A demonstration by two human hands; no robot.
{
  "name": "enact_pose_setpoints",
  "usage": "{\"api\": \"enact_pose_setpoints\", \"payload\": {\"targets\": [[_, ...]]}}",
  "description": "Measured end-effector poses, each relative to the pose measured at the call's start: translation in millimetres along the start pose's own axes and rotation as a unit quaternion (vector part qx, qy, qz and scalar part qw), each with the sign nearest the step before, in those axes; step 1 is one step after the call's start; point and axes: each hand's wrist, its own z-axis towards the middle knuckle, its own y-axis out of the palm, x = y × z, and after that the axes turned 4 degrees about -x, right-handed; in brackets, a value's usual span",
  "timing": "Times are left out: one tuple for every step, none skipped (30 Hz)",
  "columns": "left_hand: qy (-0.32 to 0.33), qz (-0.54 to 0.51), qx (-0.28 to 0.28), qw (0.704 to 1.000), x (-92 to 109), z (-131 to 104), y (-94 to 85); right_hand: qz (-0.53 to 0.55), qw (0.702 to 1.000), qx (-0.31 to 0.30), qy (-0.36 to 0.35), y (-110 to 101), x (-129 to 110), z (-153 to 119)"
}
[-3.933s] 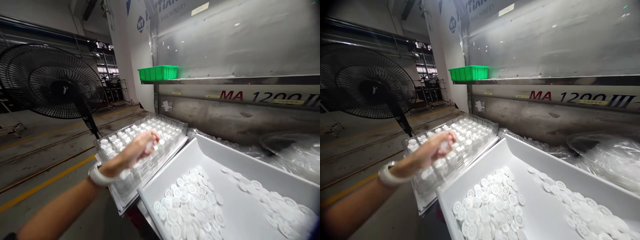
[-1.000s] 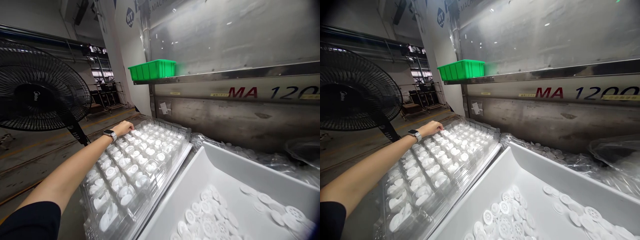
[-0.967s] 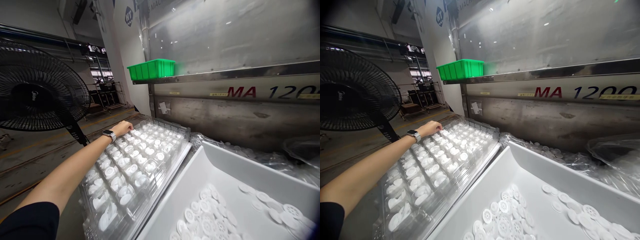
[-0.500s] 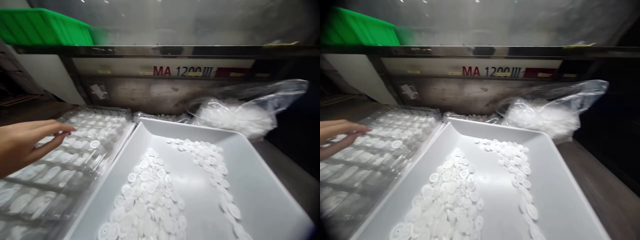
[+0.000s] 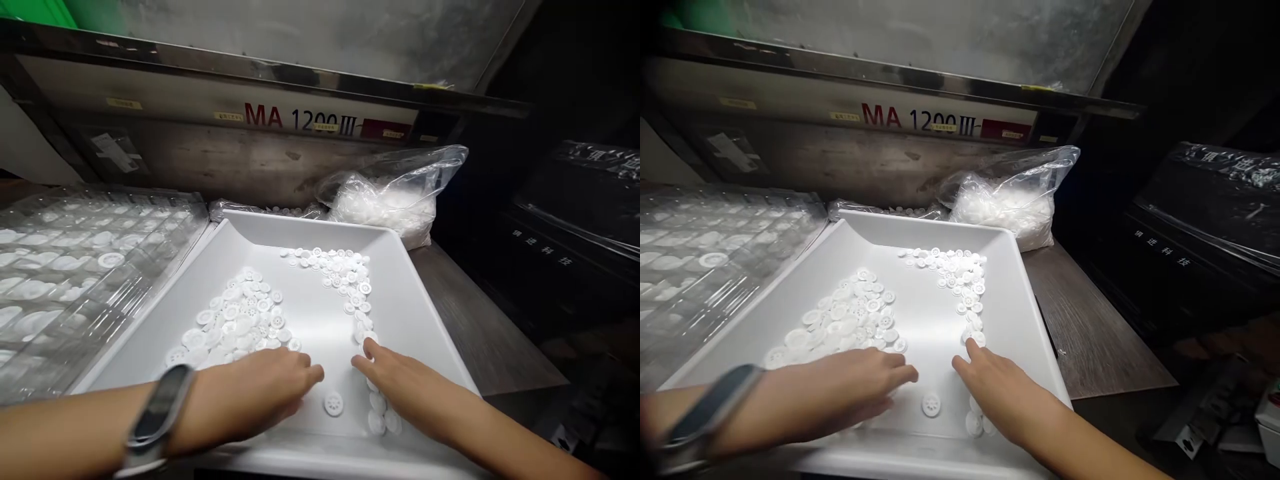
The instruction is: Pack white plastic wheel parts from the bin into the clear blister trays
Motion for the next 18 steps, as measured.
{"api": "enact_pose_setpoints", "payload": {"targets": [[-0.002,0.012,-0.021,1.000,6.0,18.2,5.0,-0.022,1.000,-0.012,0.010,-1.8,-2.5,2.9],[-0.004,0.021,-0.036,0.999,9.8,33.6,10.6,-0.043,0.998,-0.026,0.023,-3.1,-4.3,4.6],[-0.009,0.022,-0.047,0.999,12.5,46.2,15.9,-0.061,0.997,-0.038,0.033,-3.9,-5.4,5.4],[-0.017,0.018,-0.052,0.998,14.8,56.3,20.4,-0.076,0.995,-0.047,0.037,-4.1,-5.9,5.2],[-0.025,0.007,-0.056,0.998,17.1,64.0,23.6,-0.085,0.994,-0.052,0.034,-3.7,-5.9,4.3],[-0.034,-0.007,-0.062,0.997,19.9,69.6,25.3,-0.092,0.994,-0.054,0.027,-2.7,-5.6,3.0],[-0.042,-0.024,-0.070,0.996,23.1,73.5,25.5,-0.097,0.994,-0.054,0.018,-1.1,-5.0,1.7],[-0.050,-0.044,-0.080,0.995,26.7,76.0,24.6,-0.099,0.994,-0.055,0.008,0.9,-4.2,0.4],[-0.058,-0.064,-0.092,0.992,30.3,77.2,22.8,-0.100,0.994,-0.054,-0.003,3.2,-3.4,-0.5],[-0.066,-0.086,-0.104,0.989,33.7,77.6,20.5,-0.098,0.994,-0.051,-0.014,5.6,-2.8,-1.2],[-0.076,-0.108,-0.116,0.985,36.5,77.4,18.2,-0.094,0.994,-0.047,-0.025,7.8,-2.4,-1.5],[-0.087,-0.130,-0.126,0.980,38.6,76.8,15.9,-0.086,0.995,-0.044,-0.034,9.5,-2.1,-1.6],[-0.099,-0.152,-0.135,0.974,40.0,75.8,13.7,-0.075,0.995,-0.043,-0.042,10.6,-2.1,-1.7],[-0.113,-0.172,-0.145,0.968,40.7,74.8,11.8,-0.059,0.996,-0.044,-0.049,10.9,-2.1,-1.8],[-0.126,-0.190,-0.152,0.962,40.9,73.7,10.1,-0.039,0.997,-0.049,-0.054,10.4,-2.1,-2.0],[-0.139,-0.209,-0.156,0.955,40.8,72.8,8.6,-0.014,0.996,-0.057,-0.061,9.1,-1.9,-2.4],[-0.148,-0.226,-0.158,0.950,40.4,72.2,7.3,0.013,0.995,-0.066,-0.068,7.3,-1.4,-3.0],[-0.155,-0.244,-0.161,0.944,40.1,72.1,6.1,0.041,0.993,-0.075,-0.075,5.2,-0.6,-3.6]]}}
